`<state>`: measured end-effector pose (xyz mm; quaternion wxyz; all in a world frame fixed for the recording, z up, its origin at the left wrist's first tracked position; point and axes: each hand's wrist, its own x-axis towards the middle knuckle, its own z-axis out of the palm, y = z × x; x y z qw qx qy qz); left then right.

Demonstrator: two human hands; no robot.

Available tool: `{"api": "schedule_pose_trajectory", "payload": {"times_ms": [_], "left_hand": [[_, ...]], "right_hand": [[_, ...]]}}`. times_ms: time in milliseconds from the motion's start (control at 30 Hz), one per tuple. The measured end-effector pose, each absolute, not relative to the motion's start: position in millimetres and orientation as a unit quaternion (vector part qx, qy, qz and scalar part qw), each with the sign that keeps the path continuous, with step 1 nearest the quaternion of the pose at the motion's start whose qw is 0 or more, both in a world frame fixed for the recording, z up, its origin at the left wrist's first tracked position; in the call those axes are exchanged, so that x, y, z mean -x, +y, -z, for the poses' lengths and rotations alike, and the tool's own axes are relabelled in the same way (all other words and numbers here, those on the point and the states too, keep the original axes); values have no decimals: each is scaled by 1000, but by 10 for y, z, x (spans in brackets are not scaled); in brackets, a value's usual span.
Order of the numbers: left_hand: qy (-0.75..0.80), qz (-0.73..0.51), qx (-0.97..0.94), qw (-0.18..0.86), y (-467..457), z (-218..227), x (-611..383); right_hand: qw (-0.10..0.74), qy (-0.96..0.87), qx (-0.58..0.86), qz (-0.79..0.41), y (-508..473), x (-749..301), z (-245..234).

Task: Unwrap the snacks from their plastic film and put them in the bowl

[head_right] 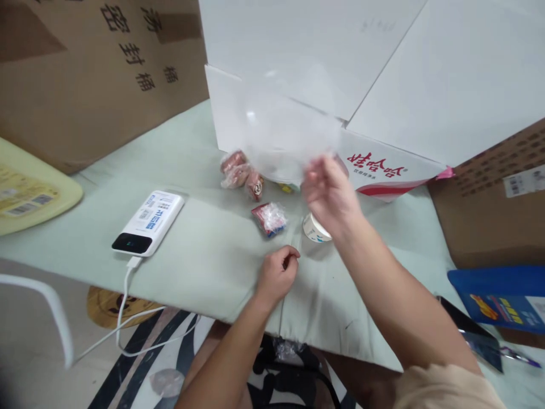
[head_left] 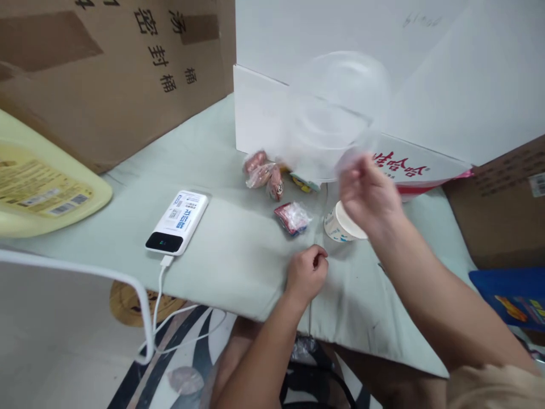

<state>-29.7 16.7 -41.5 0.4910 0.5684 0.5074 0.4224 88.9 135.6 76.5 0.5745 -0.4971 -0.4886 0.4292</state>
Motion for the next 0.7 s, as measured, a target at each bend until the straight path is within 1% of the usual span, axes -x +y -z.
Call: {"api": "schedule_pose_trajectory", "payload": {"times_ms": [67,100,167,200,233,267,300,367,400,467,567,633,700], "left_hand": [[504,-420,-568,496,170,412,305],[502,-420,-568,498,172,411,308],[501,-421,-570,497,174,411,306],[501,-419,-573,495,174,414,302],[502,-417,-577,490,174,420,295],[505,-413,-584,483,174,427,286],[509,-408,-592,474,175,435,275],[515,-395,-614,449,182,453,250],[517,-390,-626,434,187,461,237],[519,-384,-646,406,196,473,215],[528,-385,-655,379,205,488,191],[534,-381,-647,389,215,496,178],[544,-374,-638,396,232,497,160]], "right_hand": [[609,-474,556,-309,998,-1307,-859],[624,-461,587,-229,796,-1522,-875],[602,-463,646,-74,399,-1920,-827],[573,-469,672,4,225,-2089,-764],[524,-482,699,63,77,-2233,-682],[468,-500,720,111,-38,-2350,-587],[409,-524,735,134,-120,-2440,-486],[315,-572,745,135,-191,-2543,-289],[286,-597,740,117,-194,-2558,-202],[269,-638,718,69,-185,-2536,-57],[304,-657,690,19,-241,-2438,83],[350,-625,697,16,-340,-2379,134],[378,-588,715,10,-441,-2345,162]]}}
